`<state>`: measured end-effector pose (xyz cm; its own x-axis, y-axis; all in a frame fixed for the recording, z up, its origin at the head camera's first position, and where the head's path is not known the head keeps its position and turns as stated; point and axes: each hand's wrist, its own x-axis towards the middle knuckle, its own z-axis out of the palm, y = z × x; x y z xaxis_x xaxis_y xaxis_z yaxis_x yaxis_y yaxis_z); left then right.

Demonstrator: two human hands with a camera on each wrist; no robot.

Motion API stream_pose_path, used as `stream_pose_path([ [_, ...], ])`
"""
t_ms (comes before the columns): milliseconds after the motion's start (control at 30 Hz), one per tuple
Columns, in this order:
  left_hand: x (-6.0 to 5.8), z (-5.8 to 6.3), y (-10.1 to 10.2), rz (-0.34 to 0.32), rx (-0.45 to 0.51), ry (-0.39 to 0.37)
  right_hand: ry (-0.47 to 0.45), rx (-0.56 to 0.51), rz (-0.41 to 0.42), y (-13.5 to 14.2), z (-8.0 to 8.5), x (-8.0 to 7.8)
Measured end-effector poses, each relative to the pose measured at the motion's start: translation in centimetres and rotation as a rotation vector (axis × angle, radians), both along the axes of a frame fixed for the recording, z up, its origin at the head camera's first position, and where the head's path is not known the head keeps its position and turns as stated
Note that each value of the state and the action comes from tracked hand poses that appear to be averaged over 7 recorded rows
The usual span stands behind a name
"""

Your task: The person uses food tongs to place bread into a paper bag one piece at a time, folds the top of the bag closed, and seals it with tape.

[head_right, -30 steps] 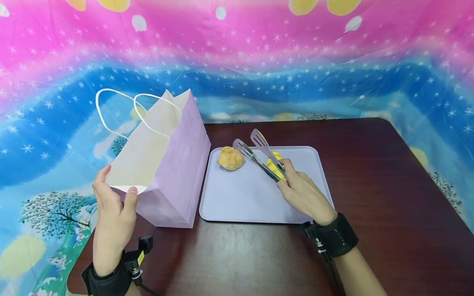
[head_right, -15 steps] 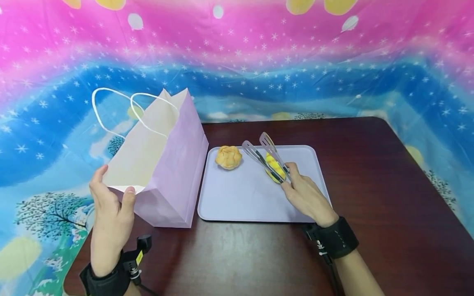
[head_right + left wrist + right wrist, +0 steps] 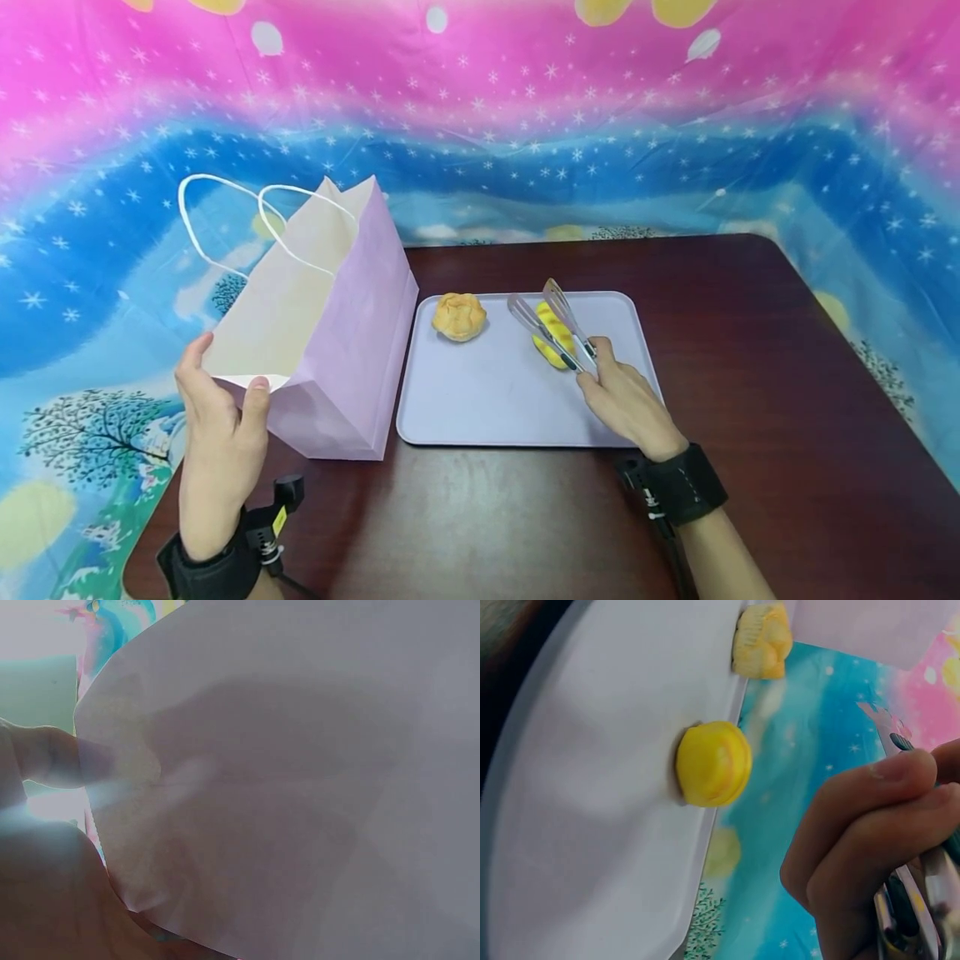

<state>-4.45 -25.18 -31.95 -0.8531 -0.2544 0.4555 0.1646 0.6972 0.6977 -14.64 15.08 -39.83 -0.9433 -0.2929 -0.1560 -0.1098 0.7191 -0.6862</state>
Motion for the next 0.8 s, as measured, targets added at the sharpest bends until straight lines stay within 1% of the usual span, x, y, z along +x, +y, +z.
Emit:
stream_pose_path([
  [267,0.0,-0.1,0.1,-0.002,0.012,0.012,-0.047,0.017,-0.037,0.3,-0.8,0.0],
  [533,0.0,-0.1,0.0,-0.005,0.006,0.014,-0.101,0.045,-0.042,0.4,-1.5,0.0],
  [800,-0.1,-0.1,0.0,-0.006,0.011,0.028,-0.095,0.064,-0.050,0.4,-1.8,0.0],
])
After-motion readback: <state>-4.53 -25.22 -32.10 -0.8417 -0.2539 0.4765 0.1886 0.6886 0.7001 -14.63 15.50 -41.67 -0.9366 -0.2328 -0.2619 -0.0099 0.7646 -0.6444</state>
